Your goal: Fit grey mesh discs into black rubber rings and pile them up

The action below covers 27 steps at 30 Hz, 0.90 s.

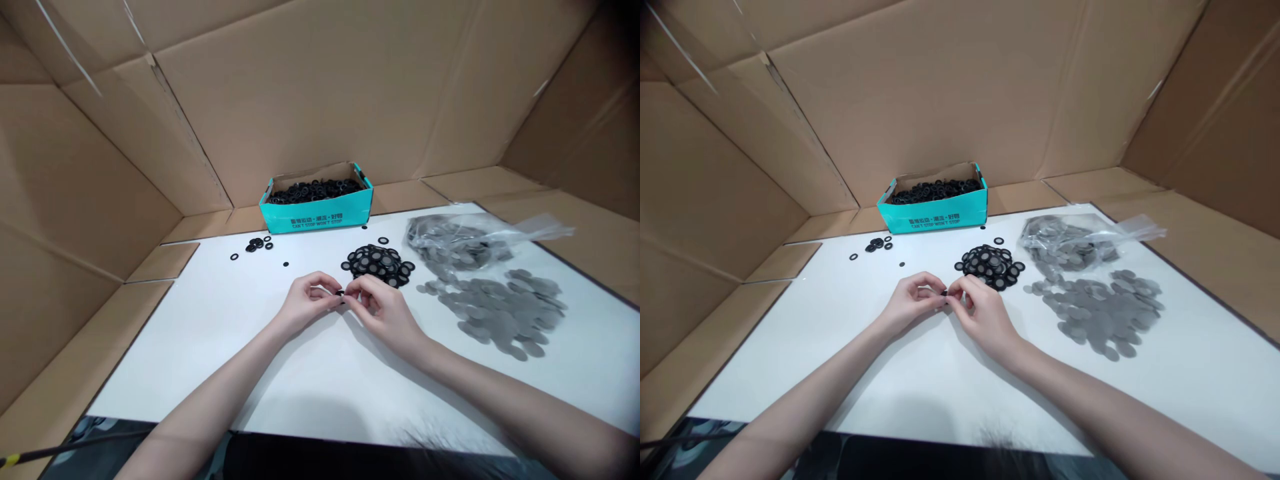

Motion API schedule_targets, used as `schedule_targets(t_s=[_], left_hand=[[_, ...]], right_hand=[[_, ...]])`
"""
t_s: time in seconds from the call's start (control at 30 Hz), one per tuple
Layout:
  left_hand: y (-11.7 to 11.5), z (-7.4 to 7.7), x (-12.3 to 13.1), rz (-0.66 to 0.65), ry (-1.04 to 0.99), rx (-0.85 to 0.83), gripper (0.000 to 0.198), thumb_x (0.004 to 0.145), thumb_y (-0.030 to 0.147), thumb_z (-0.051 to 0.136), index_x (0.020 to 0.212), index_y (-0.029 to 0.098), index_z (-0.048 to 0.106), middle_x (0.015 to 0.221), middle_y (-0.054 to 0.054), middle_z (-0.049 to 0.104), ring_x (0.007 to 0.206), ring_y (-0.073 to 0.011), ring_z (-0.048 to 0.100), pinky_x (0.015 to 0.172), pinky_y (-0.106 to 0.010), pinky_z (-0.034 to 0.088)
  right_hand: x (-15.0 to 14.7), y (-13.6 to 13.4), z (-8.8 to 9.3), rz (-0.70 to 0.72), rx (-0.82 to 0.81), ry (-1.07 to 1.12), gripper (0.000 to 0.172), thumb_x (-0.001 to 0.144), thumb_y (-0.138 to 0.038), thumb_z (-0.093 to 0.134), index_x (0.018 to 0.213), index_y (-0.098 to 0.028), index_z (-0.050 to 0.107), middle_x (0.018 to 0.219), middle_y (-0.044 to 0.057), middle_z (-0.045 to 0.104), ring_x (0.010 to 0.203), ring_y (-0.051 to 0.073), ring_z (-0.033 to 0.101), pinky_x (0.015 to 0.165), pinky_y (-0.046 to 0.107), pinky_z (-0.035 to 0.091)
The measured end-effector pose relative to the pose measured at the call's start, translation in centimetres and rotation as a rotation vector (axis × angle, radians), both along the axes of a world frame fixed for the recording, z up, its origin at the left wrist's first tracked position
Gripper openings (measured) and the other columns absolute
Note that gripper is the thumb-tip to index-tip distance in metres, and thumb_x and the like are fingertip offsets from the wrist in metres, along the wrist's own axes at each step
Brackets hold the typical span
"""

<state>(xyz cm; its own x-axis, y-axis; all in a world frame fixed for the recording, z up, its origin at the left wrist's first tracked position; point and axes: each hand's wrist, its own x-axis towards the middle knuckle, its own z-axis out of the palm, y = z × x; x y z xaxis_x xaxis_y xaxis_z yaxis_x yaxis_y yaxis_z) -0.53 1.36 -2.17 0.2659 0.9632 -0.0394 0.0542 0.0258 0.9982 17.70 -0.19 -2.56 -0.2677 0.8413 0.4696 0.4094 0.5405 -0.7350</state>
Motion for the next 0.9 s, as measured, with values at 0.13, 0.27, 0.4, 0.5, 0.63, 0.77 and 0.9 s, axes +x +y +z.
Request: schedule_targets(t_s=[0.13, 0.27, 0.4, 0.5, 0.63, 0.77, 0.9], left_hand=[[-0.15, -0.03, -0.07, -0.046, -0.026, 0.004, 0.031, 0.067, 0.032, 0.085, 0.083, 0.014, 0.066, 0.083, -0.002, 0.068, 0.064, -0.0098, 0.066, 0.063, -0.022, 0.052], [-0.26, 0.04, -0.17, -0.062, -0.066, 0.019, 0.033, 0.069, 0.032, 0.084, 0.090, 0.014, 0.065, 0.086, -0.002, 0.066, 0.065, -0.0101, 0.067, 0.064, -0.022, 0.054], [-0.36, 0.10, -0.26, -0.090, -0.079, 0.046, 0.034, 0.073, 0.030, 0.082, 0.099, 0.016, 0.064, 0.089, -0.001, 0.064, 0.066, -0.0106, 0.069, 0.064, -0.023, 0.055], [-0.39, 0.05, -0.26, -0.099, -0.080, 0.062, 0.033, 0.074, 0.028, 0.081, 0.100, 0.016, 0.064, 0.090, 0.000, 0.063, 0.067, -0.0105, 0.069, 0.065, -0.022, 0.055], [-0.35, -0.06, -0.23, -0.117, -0.091, 0.067, 0.035, 0.073, 0.028, 0.082, 0.101, 0.016, 0.064, 0.089, -0.001, 0.064, 0.067, -0.0099, 0.068, 0.064, -0.022, 0.055], [-0.37, -0.03, -0.19, -0.127, -0.110, 0.067, 0.035, 0.073, 0.028, 0.082, 0.100, 0.016, 0.063, 0.088, -0.001, 0.064, 0.066, -0.0096, 0.068, 0.064, -0.021, 0.055], [-0.48, 0.13, -0.16, -0.115, -0.107, 0.098, 0.033, 0.074, 0.028, 0.081, 0.099, 0.016, 0.063, 0.090, -0.001, 0.062, 0.068, -0.0096, 0.068, 0.064, -0.020, 0.055]], right_hand=[[0.19, 0.06, -0.25, -0.009, 0.001, -0.007, 0.010, 0.090, -0.020, 0.059, 0.080, -0.020, 0.060, 0.073, 0.001, 0.061, 0.062, 0.014, 0.053, 0.055, 0.026, 0.039], [0.30, 0.22, -0.61, -0.022, 0.040, 0.013, 0.008, 0.089, -0.019, 0.062, 0.081, -0.020, 0.062, 0.074, 0.001, 0.062, 0.062, 0.014, 0.054, 0.054, 0.026, 0.038], [0.31, 0.26, -0.69, -0.032, 0.100, 0.019, 0.007, 0.088, -0.016, 0.064, 0.082, -0.019, 0.063, 0.076, 0.002, 0.064, 0.064, 0.013, 0.055, 0.055, 0.025, 0.038], [0.30, 0.19, -0.62, -0.039, 0.138, 0.024, 0.008, 0.088, -0.015, 0.064, 0.082, -0.019, 0.063, 0.076, 0.002, 0.064, 0.065, 0.013, 0.055, 0.055, 0.025, 0.039], [0.31, 0.08, -0.55, -0.044, 0.176, 0.017, 0.009, 0.088, -0.013, 0.064, 0.082, -0.019, 0.062, 0.075, 0.001, 0.062, 0.064, 0.013, 0.054, 0.056, 0.026, 0.039], [0.35, 0.05, -0.49, -0.050, 0.199, 0.011, 0.009, 0.089, -0.013, 0.063, 0.083, -0.019, 0.062, 0.075, 0.001, 0.060, 0.063, 0.013, 0.053, 0.056, 0.025, 0.039], [0.35, 0.17, -0.51, -0.082, 0.184, 0.018, 0.008, 0.089, -0.016, 0.064, 0.083, -0.019, 0.060, 0.075, 0.001, 0.059, 0.063, 0.012, 0.052, 0.056, 0.025, 0.039]])
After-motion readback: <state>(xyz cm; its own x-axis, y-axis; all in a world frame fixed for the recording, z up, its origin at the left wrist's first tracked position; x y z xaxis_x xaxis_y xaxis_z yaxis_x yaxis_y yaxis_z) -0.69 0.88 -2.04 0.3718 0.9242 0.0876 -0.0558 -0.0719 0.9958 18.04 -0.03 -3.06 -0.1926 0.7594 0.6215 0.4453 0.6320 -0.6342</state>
